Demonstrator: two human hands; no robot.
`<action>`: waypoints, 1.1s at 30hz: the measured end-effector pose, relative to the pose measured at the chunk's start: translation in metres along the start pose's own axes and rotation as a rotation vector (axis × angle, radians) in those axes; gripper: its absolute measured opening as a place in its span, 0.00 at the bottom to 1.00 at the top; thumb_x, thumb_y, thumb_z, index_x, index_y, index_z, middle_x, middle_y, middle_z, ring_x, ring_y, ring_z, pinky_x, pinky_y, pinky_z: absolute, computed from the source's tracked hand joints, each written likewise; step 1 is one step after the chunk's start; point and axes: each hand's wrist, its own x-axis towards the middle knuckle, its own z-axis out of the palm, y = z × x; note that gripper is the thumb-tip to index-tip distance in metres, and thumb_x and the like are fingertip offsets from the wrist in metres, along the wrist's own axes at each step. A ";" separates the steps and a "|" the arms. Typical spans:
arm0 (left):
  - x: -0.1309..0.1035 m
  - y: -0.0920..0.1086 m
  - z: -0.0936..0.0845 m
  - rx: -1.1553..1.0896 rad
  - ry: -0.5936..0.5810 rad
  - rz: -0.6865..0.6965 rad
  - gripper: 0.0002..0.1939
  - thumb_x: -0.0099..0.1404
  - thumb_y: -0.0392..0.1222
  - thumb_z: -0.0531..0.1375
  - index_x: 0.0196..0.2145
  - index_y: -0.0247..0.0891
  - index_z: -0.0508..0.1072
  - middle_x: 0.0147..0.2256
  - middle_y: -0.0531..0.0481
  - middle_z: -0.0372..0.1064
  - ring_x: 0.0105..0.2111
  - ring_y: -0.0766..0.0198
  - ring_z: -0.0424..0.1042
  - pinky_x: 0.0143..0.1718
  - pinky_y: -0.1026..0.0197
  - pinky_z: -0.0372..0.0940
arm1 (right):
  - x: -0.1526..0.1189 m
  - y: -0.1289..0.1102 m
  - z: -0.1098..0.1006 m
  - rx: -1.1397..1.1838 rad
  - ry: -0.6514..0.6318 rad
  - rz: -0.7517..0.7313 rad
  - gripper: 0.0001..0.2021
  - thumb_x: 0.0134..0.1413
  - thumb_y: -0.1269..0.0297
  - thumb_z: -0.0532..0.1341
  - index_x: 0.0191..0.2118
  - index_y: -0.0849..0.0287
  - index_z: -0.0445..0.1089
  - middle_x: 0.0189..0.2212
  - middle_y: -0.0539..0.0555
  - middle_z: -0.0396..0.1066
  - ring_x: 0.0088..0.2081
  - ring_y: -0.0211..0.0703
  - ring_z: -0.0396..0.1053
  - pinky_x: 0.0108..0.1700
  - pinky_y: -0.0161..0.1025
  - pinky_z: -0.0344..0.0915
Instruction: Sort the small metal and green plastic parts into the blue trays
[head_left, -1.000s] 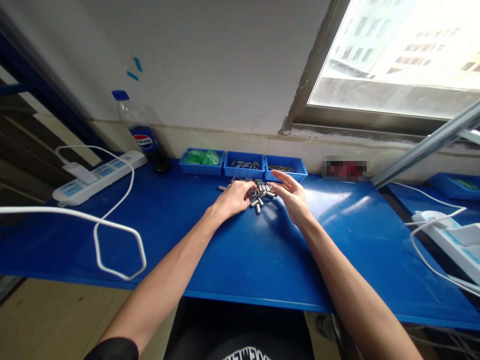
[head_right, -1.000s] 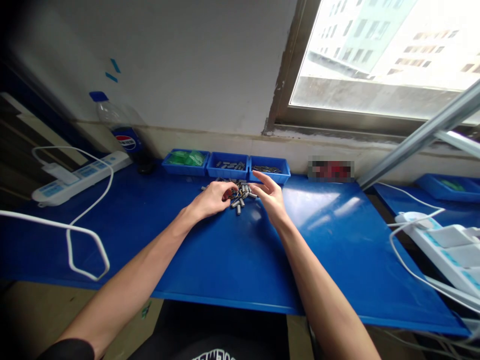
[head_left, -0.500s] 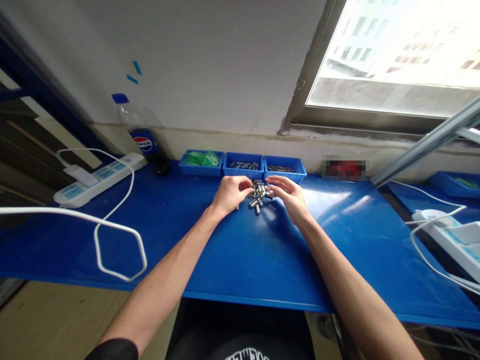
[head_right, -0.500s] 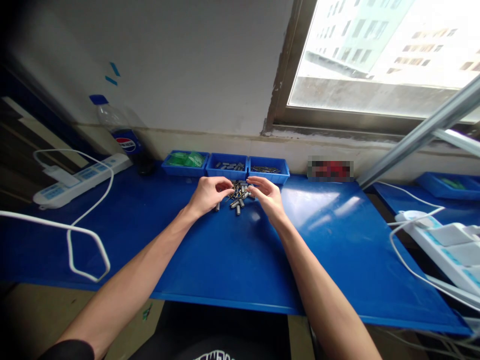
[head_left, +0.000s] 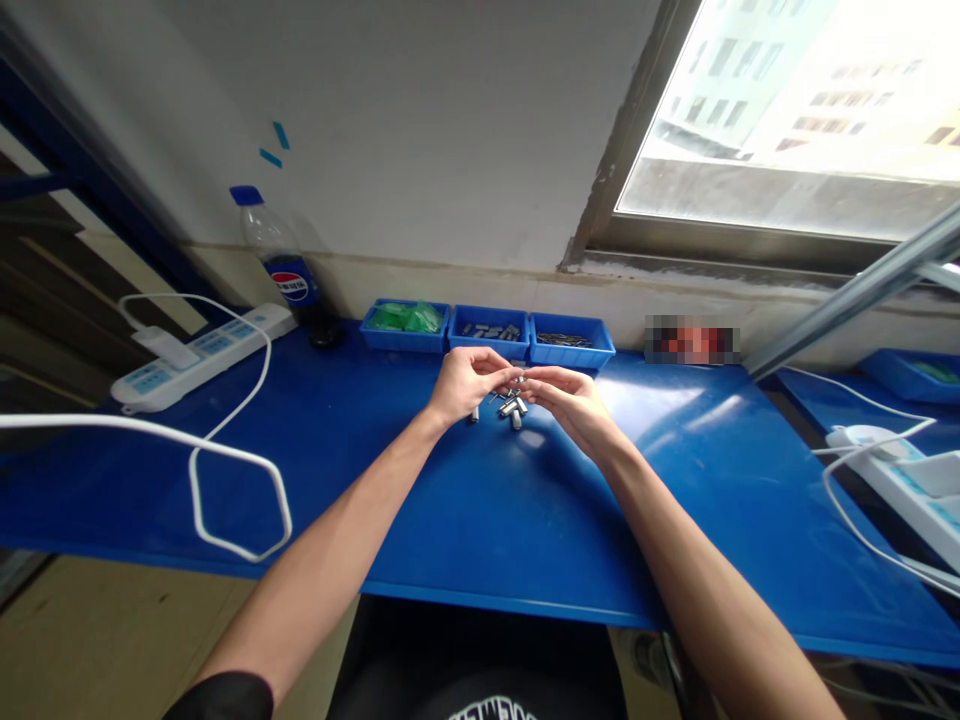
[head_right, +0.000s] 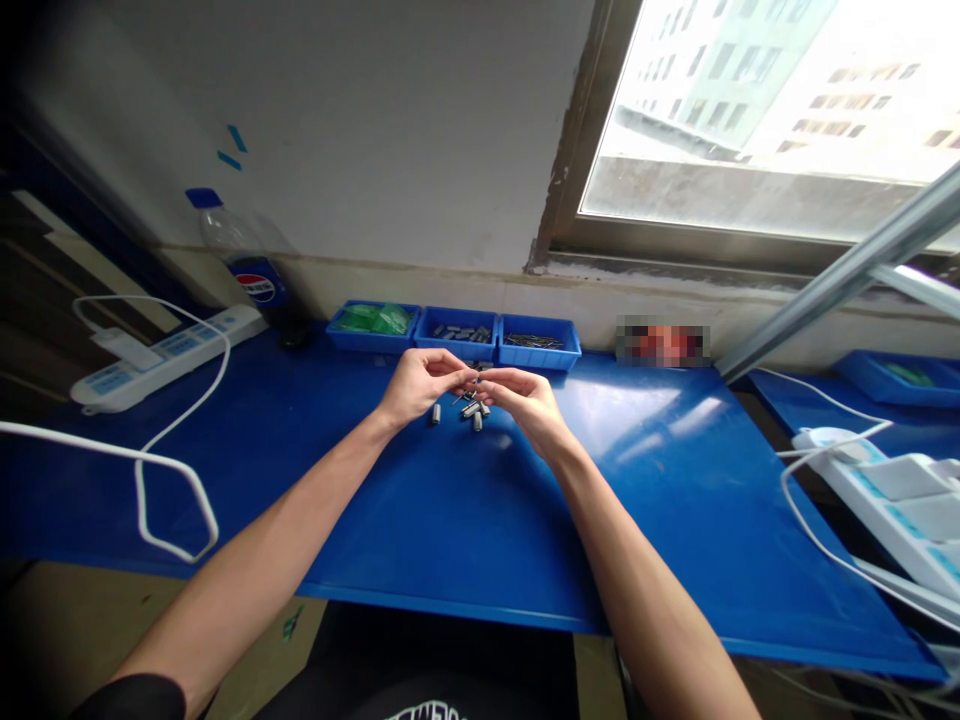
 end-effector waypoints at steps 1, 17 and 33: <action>0.000 0.000 0.000 0.008 -0.004 -0.006 0.25 0.49 0.58 0.76 0.31 0.32 0.80 0.30 0.42 0.81 0.32 0.53 0.82 0.35 0.55 0.78 | 0.000 0.000 0.000 0.003 0.000 0.001 0.17 0.48 0.55 0.76 0.42 0.56 0.82 0.39 0.56 0.82 0.38 0.46 0.77 0.48 0.47 0.72; 0.000 -0.003 -0.012 0.721 -0.030 0.272 0.09 0.65 0.45 0.66 0.36 0.38 0.82 0.35 0.47 0.82 0.35 0.59 0.80 0.41 0.60 0.73 | 0.008 0.008 -0.015 -0.087 0.197 -0.153 0.17 0.53 0.52 0.73 0.46 0.53 0.81 0.44 0.56 0.82 0.45 0.52 0.79 0.55 0.52 0.72; -0.001 -0.015 -0.011 1.030 -0.160 0.239 0.16 0.67 0.31 0.59 0.47 0.40 0.82 0.45 0.44 0.79 0.44 0.56 0.79 0.47 0.59 0.73 | 0.007 0.004 -0.013 -0.171 0.205 -0.147 0.21 0.52 0.51 0.71 0.51 0.52 0.77 0.55 0.57 0.77 0.49 0.52 0.77 0.51 0.49 0.74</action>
